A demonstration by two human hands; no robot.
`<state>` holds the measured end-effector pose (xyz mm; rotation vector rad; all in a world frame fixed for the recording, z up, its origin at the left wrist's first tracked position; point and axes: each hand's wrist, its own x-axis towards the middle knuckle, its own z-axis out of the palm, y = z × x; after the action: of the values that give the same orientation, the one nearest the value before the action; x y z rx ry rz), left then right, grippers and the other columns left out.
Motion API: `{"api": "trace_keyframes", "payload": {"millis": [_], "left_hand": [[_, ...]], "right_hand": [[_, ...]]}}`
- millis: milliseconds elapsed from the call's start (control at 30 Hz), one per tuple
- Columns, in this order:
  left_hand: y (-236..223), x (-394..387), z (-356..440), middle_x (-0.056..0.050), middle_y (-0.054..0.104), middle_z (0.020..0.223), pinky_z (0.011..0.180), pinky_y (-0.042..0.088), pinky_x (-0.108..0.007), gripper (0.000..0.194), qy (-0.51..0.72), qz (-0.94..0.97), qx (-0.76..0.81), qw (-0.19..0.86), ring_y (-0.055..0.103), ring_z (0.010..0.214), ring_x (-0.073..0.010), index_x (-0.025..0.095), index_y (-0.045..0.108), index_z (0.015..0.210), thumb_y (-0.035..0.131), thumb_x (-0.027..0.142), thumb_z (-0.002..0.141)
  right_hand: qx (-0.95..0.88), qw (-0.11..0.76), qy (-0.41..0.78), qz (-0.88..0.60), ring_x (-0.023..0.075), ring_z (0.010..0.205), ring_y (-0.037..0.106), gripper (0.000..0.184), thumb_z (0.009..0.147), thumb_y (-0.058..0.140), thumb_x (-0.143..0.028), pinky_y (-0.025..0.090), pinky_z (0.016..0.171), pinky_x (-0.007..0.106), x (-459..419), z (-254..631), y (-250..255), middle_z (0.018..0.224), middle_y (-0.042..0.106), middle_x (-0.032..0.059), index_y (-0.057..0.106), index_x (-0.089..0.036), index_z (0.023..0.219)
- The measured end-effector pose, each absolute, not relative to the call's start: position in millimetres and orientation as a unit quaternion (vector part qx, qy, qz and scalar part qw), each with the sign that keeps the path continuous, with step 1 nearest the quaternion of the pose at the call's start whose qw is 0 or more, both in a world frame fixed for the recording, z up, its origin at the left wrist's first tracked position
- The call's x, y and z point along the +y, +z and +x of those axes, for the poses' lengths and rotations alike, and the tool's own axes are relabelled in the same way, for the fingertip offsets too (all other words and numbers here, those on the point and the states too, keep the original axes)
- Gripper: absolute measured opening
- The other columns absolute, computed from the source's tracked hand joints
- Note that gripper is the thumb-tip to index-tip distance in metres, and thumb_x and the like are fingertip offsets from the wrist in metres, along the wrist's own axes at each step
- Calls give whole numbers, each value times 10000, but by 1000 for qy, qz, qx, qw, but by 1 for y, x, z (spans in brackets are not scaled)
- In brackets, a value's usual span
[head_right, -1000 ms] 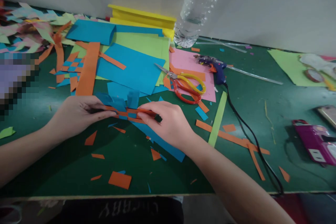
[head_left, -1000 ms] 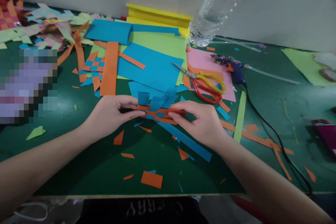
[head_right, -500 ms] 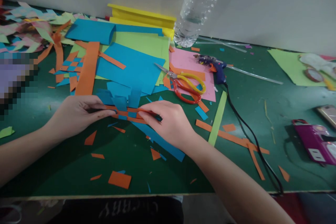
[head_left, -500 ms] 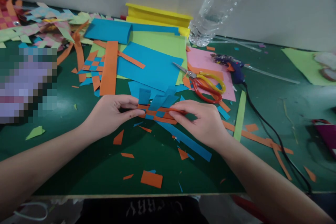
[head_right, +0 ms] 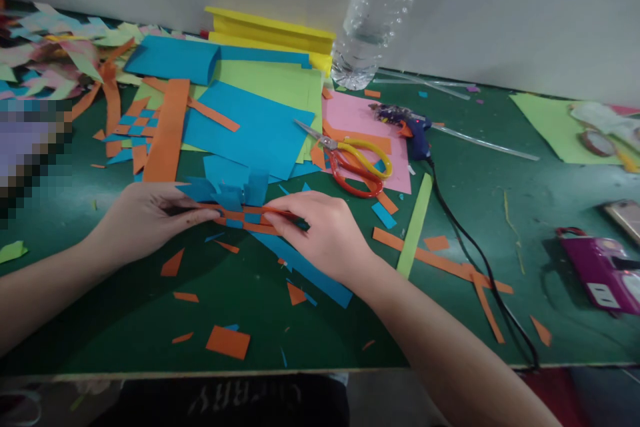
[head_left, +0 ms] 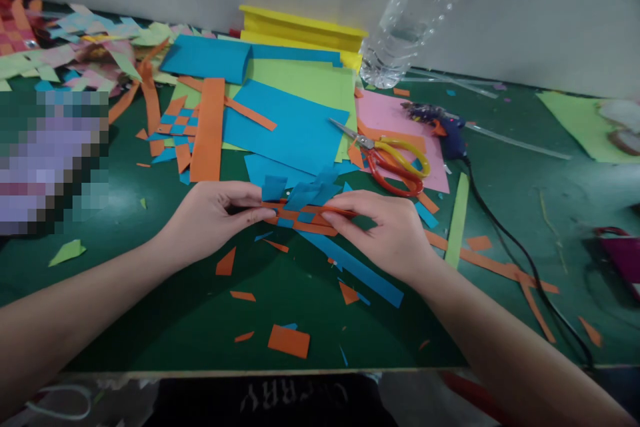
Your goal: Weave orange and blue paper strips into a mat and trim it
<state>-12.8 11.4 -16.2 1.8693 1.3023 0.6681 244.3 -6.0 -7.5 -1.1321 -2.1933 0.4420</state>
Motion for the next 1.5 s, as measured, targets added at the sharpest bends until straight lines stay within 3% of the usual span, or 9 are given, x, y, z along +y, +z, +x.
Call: {"api": "trace_keyframes", "payload": {"millis": [400, 533, 767, 1133, 1500], "left_hand": [[-16, 8, -14, 18, 740, 807, 630, 523, -217, 167, 295, 702, 470, 446, 673, 726, -152, 238, 756, 846, 731, 400, 817], [-12, 8, -12, 38, 607, 585, 499, 426, -186, 261, 301, 718, 479, 406, 568, 554, -110, 202, 674, 645, 712, 388, 825], [-8, 6, -10, 52, 488, 506, 432, 315, -191, 330, 293, 703, 512, 396, 451, 464, -86, 193, 595, 565, 686, 389, 815], [-5, 7, -8, 42, 580, 587, 482, 367, -190, 257, 281, 675, 522, 440, 506, 533, -104, 218, 665, 661, 648, 416, 824], [-6, 6, -8, 33, 520, 552, 483, 324, -218, 365, 247, 684, 549, 413, 445, 516, -115, 211, 640, 630, 559, 474, 870]], "right_hand": [[-844, 314, 154, -406, 138, 814, 737, 90, 913, 649, -173, 570, 748, 221, -6, 243, -9, 896, 791, 1, 736, -193, 915], [-844, 317, 168, -399, 126, 799, 735, 80, 903, 662, -175, 560, 735, 195, -8, 242, -7, 880, 792, 5, 742, -175, 900], [-800, 314, 262, -439, 107, 757, 731, 94, 897, 680, -236, 557, 674, 161, -9, 242, -2, 868, 791, -6, 759, -185, 885], [-753, 288, 355, -473, 112, 735, 728, 111, 889, 692, -288, 561, 644, 182, -8, 243, 2, 833, 790, -22, 779, -224, 865], [-722, 239, 444, -474, 124, 727, 713, 150, 877, 681, -336, 551, 624, 202, -5, 244, 1, 835, 777, 3, 774, -221, 855]]}}
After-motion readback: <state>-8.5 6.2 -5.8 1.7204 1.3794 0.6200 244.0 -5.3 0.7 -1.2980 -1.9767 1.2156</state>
